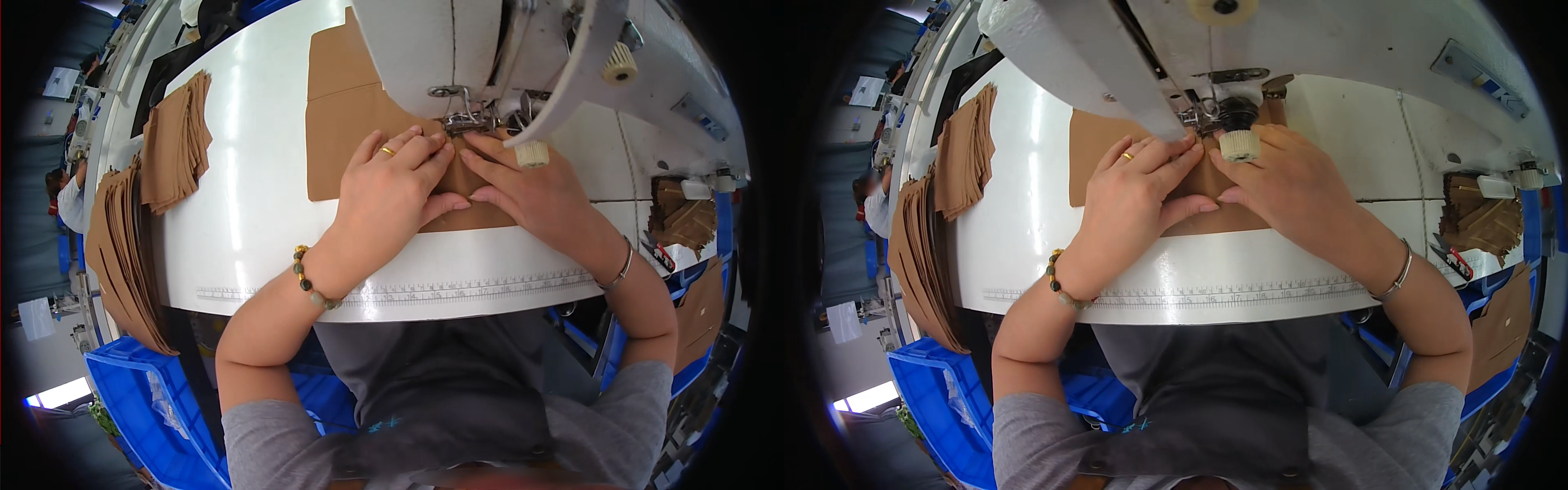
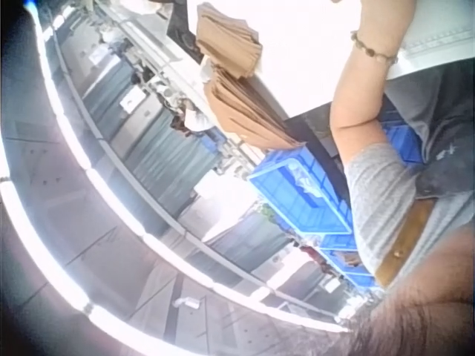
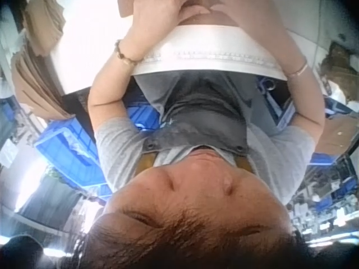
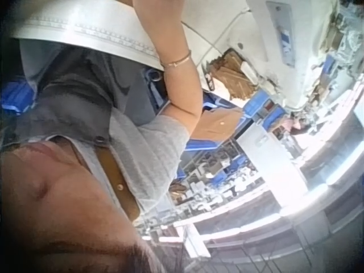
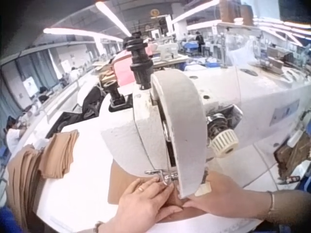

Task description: Sewing a zipper onto a leather panel using an industrial sewing machine.

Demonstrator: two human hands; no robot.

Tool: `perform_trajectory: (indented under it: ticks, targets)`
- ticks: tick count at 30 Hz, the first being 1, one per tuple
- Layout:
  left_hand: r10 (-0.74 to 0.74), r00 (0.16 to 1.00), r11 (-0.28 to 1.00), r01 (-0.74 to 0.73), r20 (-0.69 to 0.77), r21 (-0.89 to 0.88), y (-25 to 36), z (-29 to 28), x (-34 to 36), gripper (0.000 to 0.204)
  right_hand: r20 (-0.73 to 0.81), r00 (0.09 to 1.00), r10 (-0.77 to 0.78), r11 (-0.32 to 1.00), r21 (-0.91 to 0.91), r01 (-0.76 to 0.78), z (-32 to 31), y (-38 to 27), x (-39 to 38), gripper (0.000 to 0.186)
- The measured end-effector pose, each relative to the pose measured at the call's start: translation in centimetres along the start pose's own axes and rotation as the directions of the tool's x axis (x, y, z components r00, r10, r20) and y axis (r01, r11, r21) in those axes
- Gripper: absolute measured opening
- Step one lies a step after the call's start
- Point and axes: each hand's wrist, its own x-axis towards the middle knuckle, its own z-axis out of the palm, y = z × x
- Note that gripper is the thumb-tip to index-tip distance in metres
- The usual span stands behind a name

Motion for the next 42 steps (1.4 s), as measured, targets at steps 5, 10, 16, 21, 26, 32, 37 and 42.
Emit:
perform_trajectory:
  ticks: [5,10,16,21,26,32,37,42]
  targets:
    - [-0.007,1.0,1.0,0.007,0.027,0.005,0.0,0.1,-0.2,0.06,0.073,0.984,0.162,0.924,0.339,-0.177,-0.4,0.0,-0.1,0.046]
    - [-0.003,1.0,1.0,0.003,-0.002,0.026,0.3,0.3,-0.7,0.06,0.309,0.872,0.379,0.229,0.882,-0.411,-1.2,1.9,-0.5,0.037]
    - [-0.003,1.0,0.999,0.003,0.014,0.033,0.6,0.0,-0.5,0.063,0.09,0.959,0.27,0.846,0.454,-0.281,-0.8,0.2,0.1,0.035]
    - [0.007,1.0,0.999,-0.007,0.018,0.035,0.5,0.1,-0.3,0.064,0.026,0.995,0.096,0.988,0.123,-0.098,0.0,-0.3,-0.3,0.047]
    - [-0.013,1.0,0.999,0.012,0.017,0.034,0.4,0.6,0.1,0.063,0.03,0.991,0.129,0.985,0.112,-0.131,0.0,-0.1,-0.1,0.042]
    - [-0.009,1.0,0.999,0.008,0.011,0.048,0.1,0.4,0.3,0.061,-0.025,0.995,0.101,0.988,0.119,-0.097,0.5,0.1,-0.1,0.038]
    - [-0.018,0.999,1.0,0.017,0.029,0.007,-0.3,0.5,0.3,0.061,-0.035,0.994,0.099,0.987,0.134,-0.094,0.7,0.1,0.1,0.035]
    - [-0.023,0.999,1.0,0.023,0.034,0.007,-0.3,0.5,0.3,0.061,0.0,0.994,0.114,0.981,0.159,-0.112,0.5,0.2,0.3,0.033]
